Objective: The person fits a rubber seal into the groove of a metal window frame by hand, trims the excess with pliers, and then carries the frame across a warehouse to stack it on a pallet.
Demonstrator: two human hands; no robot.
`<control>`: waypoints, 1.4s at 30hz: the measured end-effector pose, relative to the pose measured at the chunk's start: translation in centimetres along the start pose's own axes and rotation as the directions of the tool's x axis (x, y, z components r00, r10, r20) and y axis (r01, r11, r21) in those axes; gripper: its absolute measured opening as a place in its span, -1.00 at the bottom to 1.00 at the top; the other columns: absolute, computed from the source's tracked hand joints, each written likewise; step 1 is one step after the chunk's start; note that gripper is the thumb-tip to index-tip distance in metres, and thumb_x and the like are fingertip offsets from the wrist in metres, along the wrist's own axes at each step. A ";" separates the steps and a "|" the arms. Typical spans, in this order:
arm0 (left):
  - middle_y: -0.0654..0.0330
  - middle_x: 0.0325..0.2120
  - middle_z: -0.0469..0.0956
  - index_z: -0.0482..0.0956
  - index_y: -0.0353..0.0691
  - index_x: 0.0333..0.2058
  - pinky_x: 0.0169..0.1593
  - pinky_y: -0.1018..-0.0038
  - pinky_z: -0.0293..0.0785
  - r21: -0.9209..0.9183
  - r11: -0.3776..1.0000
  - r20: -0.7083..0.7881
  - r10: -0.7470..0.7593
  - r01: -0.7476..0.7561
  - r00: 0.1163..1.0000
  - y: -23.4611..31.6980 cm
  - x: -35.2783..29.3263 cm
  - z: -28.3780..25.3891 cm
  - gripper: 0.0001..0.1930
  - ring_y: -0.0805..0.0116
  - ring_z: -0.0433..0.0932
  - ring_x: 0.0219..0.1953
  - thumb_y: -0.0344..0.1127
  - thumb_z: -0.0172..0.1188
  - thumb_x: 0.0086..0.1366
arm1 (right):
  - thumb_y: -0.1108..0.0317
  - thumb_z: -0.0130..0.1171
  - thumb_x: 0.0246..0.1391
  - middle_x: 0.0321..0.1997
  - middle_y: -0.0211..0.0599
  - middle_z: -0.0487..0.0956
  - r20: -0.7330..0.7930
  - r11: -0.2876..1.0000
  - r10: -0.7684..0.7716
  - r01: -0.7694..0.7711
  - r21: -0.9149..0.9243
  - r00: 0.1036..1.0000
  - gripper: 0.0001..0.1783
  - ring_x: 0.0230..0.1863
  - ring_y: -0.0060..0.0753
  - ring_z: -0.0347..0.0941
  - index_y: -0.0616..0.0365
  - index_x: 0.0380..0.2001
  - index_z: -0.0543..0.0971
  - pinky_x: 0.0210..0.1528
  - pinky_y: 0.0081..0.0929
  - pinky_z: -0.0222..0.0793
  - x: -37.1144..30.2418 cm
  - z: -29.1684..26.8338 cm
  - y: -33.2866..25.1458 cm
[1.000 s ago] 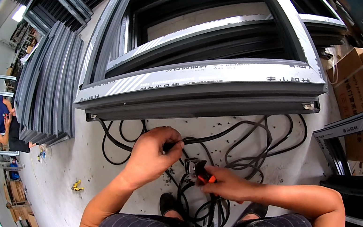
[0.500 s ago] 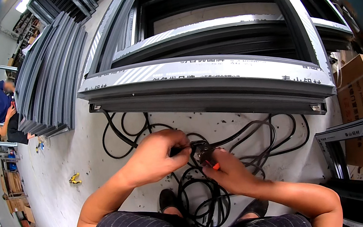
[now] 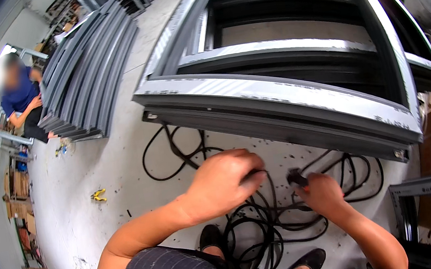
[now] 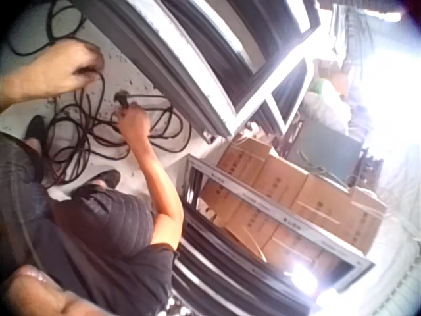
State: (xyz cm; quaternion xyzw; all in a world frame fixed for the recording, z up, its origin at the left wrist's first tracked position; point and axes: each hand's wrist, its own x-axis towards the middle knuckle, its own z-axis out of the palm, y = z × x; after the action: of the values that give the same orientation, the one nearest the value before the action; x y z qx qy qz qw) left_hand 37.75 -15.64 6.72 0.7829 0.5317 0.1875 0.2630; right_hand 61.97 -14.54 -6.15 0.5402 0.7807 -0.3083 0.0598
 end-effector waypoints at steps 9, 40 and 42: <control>0.19 -0.41 0.48 0.61 -0.19 -0.39 -0.22 0.36 0.38 -0.093 0.951 -0.371 0.243 -0.296 0.896 2.0 0.3 -1.8 -0.87 0.21 0.43 -0.30 -0.30 0.30 0.11 | 0.61 0.35 -0.12 0.07 -0.18 0.45 -0.343 0.274 -0.323 0.434 0.858 0.882 -0.20 -0.08 -0.45 0.50 0.24 0.23 0.25 -0.07 -0.48 0.50 -2.3 -8.0 -9.8; 0.14 -0.28 0.60 0.50 -0.22 -0.16 -0.17 0.44 0.47 -0.990 0.072 0.054 -0.585 0.118 0.809 -12.9 -3.3 -5.4 -0.69 0.33 0.58 -0.23 -0.17 0.28 0.24 | 0.50 0.33 -0.24 -0.53 -0.38 0.40 -0.584 0.758 -0.645 0.314 -0.572 0.493 -0.68 -0.50 -0.30 0.38 0.08 -0.30 0.59 -0.51 -0.37 0.33 0.3 -10.6 -10.9; 0.14 -0.31 0.62 0.53 -0.22 -0.23 -0.15 0.44 0.46 -0.993 0.068 0.033 -0.631 0.098 0.775 -12.5 -3.4 -5.0 -0.73 0.35 0.57 -0.24 -0.16 0.28 0.24 | 0.49 0.29 -0.28 -0.45 -0.39 0.42 -0.578 0.743 -0.659 0.298 -0.599 0.481 -0.67 -0.44 -0.34 0.38 0.10 -0.30 0.60 -0.49 -0.41 0.33 0.3 -10.5 -10.9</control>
State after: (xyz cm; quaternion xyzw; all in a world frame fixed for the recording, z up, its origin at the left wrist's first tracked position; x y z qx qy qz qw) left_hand 24.48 -14.06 2.96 0.2034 0.5131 0.5636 0.6146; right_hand 54.72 -11.02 6.68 0.3430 0.8970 0.1208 -0.2511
